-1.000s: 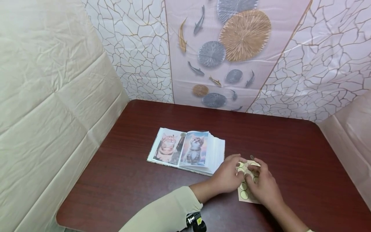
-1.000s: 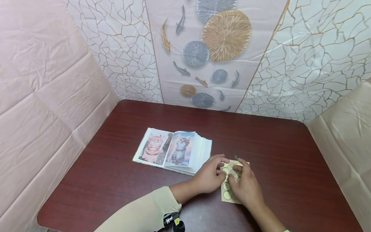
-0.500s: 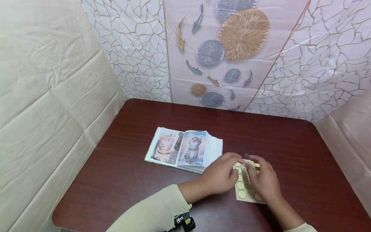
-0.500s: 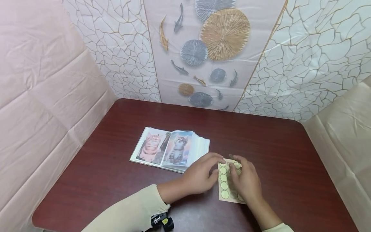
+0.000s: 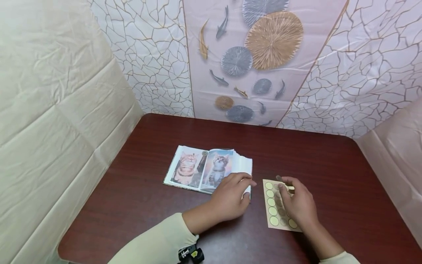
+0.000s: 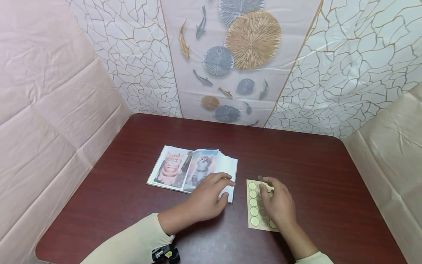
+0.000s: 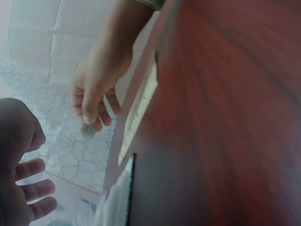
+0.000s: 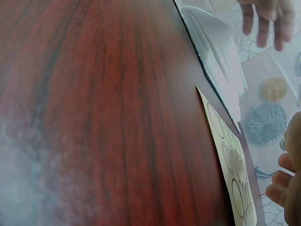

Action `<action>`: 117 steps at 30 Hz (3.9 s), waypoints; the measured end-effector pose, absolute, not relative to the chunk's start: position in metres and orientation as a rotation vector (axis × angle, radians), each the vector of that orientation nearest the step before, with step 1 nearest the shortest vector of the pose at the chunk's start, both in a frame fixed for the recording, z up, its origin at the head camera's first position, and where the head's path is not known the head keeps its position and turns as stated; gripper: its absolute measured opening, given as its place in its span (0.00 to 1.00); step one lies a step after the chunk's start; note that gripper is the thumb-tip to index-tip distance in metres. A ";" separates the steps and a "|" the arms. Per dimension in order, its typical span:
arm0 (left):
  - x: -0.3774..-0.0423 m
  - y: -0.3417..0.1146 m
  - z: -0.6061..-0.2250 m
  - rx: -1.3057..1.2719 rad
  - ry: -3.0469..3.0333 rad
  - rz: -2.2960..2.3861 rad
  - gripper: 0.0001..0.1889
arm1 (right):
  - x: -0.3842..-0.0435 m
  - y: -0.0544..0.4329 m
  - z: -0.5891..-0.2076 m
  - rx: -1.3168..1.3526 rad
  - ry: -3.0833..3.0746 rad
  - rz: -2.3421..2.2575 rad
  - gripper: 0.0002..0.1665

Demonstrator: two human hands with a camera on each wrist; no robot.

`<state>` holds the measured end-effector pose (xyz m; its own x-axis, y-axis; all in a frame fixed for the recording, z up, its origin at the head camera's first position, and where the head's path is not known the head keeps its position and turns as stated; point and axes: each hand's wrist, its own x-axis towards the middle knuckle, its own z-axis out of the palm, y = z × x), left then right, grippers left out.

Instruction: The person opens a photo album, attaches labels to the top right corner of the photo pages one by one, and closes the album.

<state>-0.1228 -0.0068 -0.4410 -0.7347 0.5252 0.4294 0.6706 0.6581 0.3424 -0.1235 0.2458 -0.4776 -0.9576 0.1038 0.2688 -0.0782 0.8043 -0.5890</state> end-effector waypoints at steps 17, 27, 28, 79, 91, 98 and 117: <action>-0.113 -0.046 -0.452 -0.942 -2.792 -0.499 0.33 | -0.124 0.240 -0.477 -0.015 -2.691 0.909 0.18; -0.109 -0.055 -0.457 -0.858 -3.064 -0.505 0.43 | -0.126 0.239 -0.475 -0.003 -2.689 0.916 0.17; -0.109 -0.055 -0.458 -0.850 -3.079 -0.505 0.43 | -0.127 0.238 -0.475 -0.001 -2.688 0.919 0.16; -0.107 -0.046 -0.474 -0.804 -3.262 -0.221 0.46 | -0.203 0.214 -0.450 0.329 -2.830 0.946 0.10; -0.107 -0.047 -0.473 -0.805 -3.259 -0.222 0.45 | -0.219 0.199 -0.453 0.315 -2.858 0.967 0.13; -0.108 -0.047 -0.472 -0.797 -3.263 -0.245 0.46 | -0.227 0.191 -0.454 0.306 -2.873 0.926 0.13; -0.107 -0.046 -0.470 -0.786 -3.282 -0.255 0.45 | -0.245 0.175 -0.455 0.276 -2.949 0.951 0.15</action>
<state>-0.1075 -0.0462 -0.4702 -0.8643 0.4621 -0.1985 0.4258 0.8824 0.2001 -0.2454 0.1745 -0.4555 -0.9838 -0.1588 0.0836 -0.1778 0.7973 -0.5769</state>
